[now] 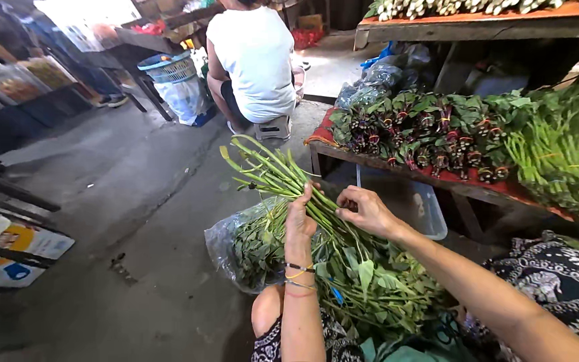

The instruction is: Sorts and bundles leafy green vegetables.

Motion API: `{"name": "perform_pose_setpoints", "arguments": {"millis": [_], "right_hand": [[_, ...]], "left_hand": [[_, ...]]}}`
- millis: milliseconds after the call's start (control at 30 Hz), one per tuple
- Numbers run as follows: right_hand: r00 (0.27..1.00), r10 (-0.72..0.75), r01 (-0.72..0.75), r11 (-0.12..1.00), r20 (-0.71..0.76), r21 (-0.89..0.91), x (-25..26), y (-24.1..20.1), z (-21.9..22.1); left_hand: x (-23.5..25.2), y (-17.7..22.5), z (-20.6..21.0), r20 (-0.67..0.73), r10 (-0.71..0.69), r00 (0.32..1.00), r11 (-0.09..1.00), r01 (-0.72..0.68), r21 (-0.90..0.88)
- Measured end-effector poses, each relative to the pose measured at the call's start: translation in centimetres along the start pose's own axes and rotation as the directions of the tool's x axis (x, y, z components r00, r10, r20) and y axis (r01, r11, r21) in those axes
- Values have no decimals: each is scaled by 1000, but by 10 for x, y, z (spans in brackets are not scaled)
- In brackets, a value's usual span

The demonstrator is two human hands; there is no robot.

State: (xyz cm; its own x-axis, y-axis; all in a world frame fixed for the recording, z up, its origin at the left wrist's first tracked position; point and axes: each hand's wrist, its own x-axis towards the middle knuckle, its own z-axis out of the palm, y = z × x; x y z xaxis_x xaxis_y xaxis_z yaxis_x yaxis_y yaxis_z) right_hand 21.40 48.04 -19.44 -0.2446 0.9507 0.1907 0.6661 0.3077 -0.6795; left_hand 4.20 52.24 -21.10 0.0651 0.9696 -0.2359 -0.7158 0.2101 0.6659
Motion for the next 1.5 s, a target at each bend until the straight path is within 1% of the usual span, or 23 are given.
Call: {"name": "perform_pose_setpoints", "arguments": {"millis": [167, 300, 433, 567, 633, 700, 767, 833, 867, 933, 1000, 1033, 1100, 1133, 1167, 1233, 1300, 1333, 1367, 1400, 1433, 1467, 1500], "right_hand": [[983, -32, 38, 999, -179, 28, -9, 6, 12], [950, -149, 143, 989, -275, -43, -16, 8, 24], [934, -229, 207, 972, -274, -110, -20, 7, 30], [919, -276, 234, 957, -283, -174, -20, 3, 32], [909, -302, 249, 946, -285, -208, -19, 2, 36], [912, -323, 273, 938, -254, -213, -17, -1, 38], [924, -345, 309, 928, -166, -209, -14, -6, 35], [933, -356, 339, 921, -60, -191, -8, -7, 26], [936, -351, 341, 926, -37, -165, -5, -3, 19], [951, -302, 296, 950, -58, -98, 6, 12, 4], [973, -197, 195, 980, -117, -28, 21, 40, -4], [982, -126, 131, 991, -139, 27, 29, 56, -4], [989, 93, -67, 975, -115, 210, 43, 90, 8], [976, 208, -176, 932, -69, 318, 50, 108, 20], [949, 315, -283, 866, -11, 413, 56, 125, 34], [857, 501, -476, 673, 125, 567, 65, 156, 67], [749, 606, -596, 439, 269, 672, 69, 185, 105], [713, 622, -630, 363, 325, 686, 70, 199, 125], [690, 635, -656, 349, 346, 669, 72, 211, 146], [684, 651, -683, 415, 328, 601, 75, 218, 164], [701, 652, -700, 551, 289, 454, 78, 225, 179], [735, 616, -676, 695, 283, 246, 81, 232, 191], [766, 564, -605, 795, 309, 49, 85, 239, 201]], "left_hand": [[1, 0, -3, -39, -34, 999, 999, 34, -4], [-1, -1, -5, -44, -49, 998, 998, 47, -32], [-3, 1, -6, -33, -42, 999, 998, 41, -40], [-5, -1, -10, 36, -32, 999, 997, 35, -66], [-6, -2, -10, 48, -27, 998, 999, 29, -33], [-8, 1, -7, 13, -16, 1000, 999, 16, 37], [-13, 11, -3, -67, 48, 997, 991, -39, 127], [-18, 29, -5, -105, 235, 966, 950, -205, 237], [-19, 41, -8, -108, 357, 928, 899, -310, 310], [-22, 69, -19, -80, 580, 811, 751, -494, 438], [-29, 94, -28, -45, 736, 675, 588, -606, 536], [-33, 103, -30, -44, 779, 626, 532, -620, 577], [-37, 110, -34, -76, 812, 579, 502, -625, 597], [-36, 110, -35, -110, 810, 576, 521, -622, 585], [-34, 106, -37, -144, 793, 592, 558, -611, 561], [-27, 93, -40, -220, 735, 641, 646, -565, 513], [-23, 79, -38, -290, 657, 696, 730, -490, 477], [-23, 76, -35, -296, 620, 727, 761, -465, 453], [-23, 75, -32, -280, 594, 754, 780, -456, 429], [-23, 74, -30, -253, 578, 776, 789, -454, 413], [-21, 73, -30, -231, 573, 787, 792, -459, 402], [-18, 72, -30, -225, 573, 788, 792, -461, 399], [-15, 71, -30, -240, 575, 782, 792, -458, 405]]}}
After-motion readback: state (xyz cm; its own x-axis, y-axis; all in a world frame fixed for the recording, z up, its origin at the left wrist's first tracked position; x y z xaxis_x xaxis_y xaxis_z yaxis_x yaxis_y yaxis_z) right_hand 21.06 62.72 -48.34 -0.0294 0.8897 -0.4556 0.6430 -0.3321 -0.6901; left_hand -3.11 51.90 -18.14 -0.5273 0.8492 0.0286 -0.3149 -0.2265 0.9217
